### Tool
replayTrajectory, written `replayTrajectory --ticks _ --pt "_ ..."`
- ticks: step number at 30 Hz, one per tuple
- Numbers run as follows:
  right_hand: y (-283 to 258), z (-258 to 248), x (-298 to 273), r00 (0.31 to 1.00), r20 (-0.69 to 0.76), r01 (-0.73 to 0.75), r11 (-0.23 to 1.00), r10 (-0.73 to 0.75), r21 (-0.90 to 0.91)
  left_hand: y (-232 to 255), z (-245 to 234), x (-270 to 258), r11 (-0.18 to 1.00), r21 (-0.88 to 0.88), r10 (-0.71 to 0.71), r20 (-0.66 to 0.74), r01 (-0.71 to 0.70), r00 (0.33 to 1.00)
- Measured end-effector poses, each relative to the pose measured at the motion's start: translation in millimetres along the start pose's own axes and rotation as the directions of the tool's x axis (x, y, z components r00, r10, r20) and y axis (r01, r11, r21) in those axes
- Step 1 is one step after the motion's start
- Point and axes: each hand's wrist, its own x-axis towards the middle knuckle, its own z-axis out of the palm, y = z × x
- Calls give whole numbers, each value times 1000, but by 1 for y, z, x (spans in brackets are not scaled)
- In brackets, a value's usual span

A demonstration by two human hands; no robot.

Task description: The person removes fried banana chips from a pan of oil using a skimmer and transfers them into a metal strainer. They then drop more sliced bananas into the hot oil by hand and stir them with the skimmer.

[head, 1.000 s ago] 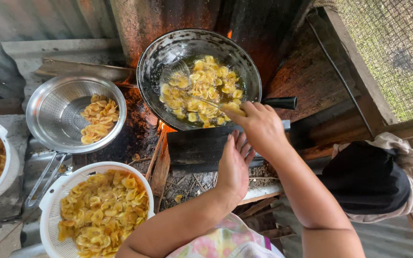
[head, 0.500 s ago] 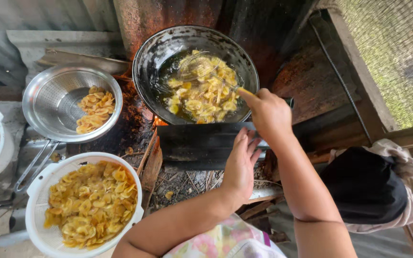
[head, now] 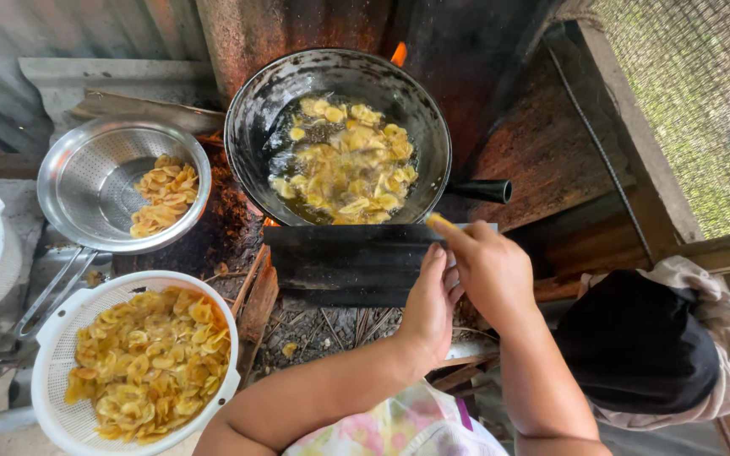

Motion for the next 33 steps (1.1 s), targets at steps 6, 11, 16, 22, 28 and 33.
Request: replayTrajectory --ticks 6,11,16,22,28,33 --pt "15 -35 -29 997 -32 -68 989 73 128 7 4 3 996 -15 -84 -105 83 991" --pt "14 6 -3 996 -3 -83 992 84 92 7 14 6 999 5 -52 -44 53 998" --pt "28 4 5 970 -166 -127 950 179 285 16 11 12 998 38 -43 -64 46 997" --pt "20 55 29 934 -95 -323 929 344 182 22 16 9 990 105 97 -38 -93 995" --pt "12 54 20 977 -98 -148 934 189 324 37 13 6 959 182 222 0 -218 975" --pt "31 53 55 959 -175 -183 956 225 229 46 13 25 964 123 234 31 -236 972"
